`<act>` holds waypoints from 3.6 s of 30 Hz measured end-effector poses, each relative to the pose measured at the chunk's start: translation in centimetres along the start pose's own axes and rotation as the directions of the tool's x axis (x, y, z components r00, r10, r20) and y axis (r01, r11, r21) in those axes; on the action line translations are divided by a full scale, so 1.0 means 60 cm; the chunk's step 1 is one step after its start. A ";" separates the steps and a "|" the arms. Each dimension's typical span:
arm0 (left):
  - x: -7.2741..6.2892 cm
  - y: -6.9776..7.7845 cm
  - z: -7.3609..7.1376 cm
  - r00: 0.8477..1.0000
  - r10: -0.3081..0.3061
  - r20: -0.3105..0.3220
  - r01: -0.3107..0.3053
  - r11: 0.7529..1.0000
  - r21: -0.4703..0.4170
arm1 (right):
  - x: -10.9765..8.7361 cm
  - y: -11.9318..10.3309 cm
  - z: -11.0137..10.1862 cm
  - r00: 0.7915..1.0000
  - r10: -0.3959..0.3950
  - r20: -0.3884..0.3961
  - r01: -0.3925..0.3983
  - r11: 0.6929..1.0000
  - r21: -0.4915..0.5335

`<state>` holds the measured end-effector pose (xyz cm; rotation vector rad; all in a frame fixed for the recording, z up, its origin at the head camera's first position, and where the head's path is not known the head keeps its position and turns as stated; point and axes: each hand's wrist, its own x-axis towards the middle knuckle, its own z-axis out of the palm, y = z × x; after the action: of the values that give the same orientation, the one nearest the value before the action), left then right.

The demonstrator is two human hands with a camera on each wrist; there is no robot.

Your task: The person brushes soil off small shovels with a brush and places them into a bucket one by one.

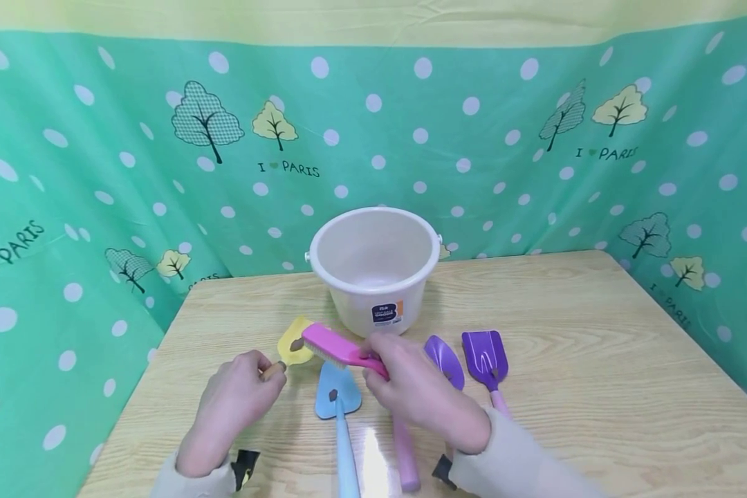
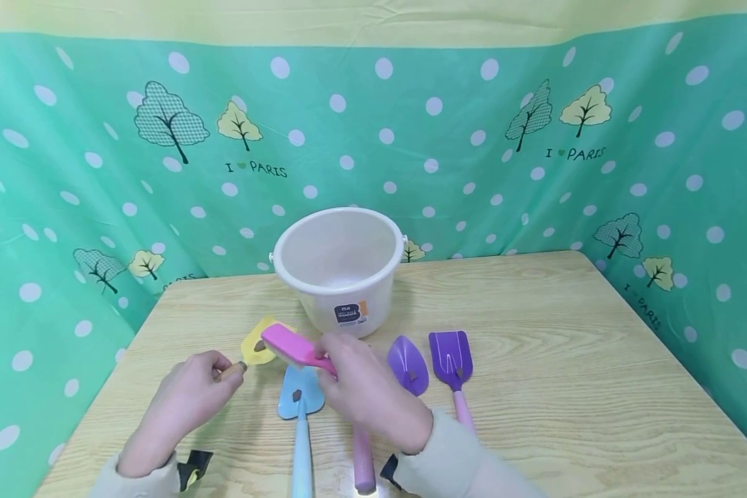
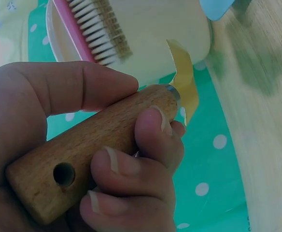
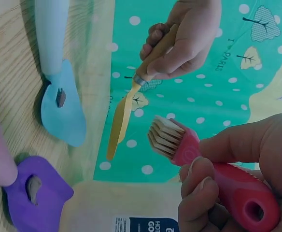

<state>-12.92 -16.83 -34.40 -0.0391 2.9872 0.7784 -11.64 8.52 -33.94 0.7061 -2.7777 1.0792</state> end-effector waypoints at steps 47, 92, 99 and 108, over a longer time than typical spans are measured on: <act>-0.014 0.008 -0.014 1.000 0.019 0.008 -0.019 0.999 0.044 | 0.026 -0.028 0.054 0.996 -0.088 -0.029 0.089 0.994 0.059; -0.031 0.012 -0.022 1.000 0.016 0.017 -0.016 0.998 0.057 | 0.041 -0.002 0.058 0.998 0.028 -0.048 -0.032 0.996 -0.087; -0.032 0.012 -0.022 1.000 0.020 0.011 -0.021 0.998 0.055 | 0.037 -0.005 0.054 0.995 -0.025 -0.100 0.017 0.996 -0.083; -0.032 0.011 -0.022 1.000 0.022 -0.003 -0.022 0.998 0.063 | 0.019 -0.031 0.049 0.987 -0.155 -0.041 0.154 0.988 -0.031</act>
<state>-11.11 -16.88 -32.81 -0.0057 3.0187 0.6871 -11.58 4.95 -34.70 0.8679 -2.6458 1.0123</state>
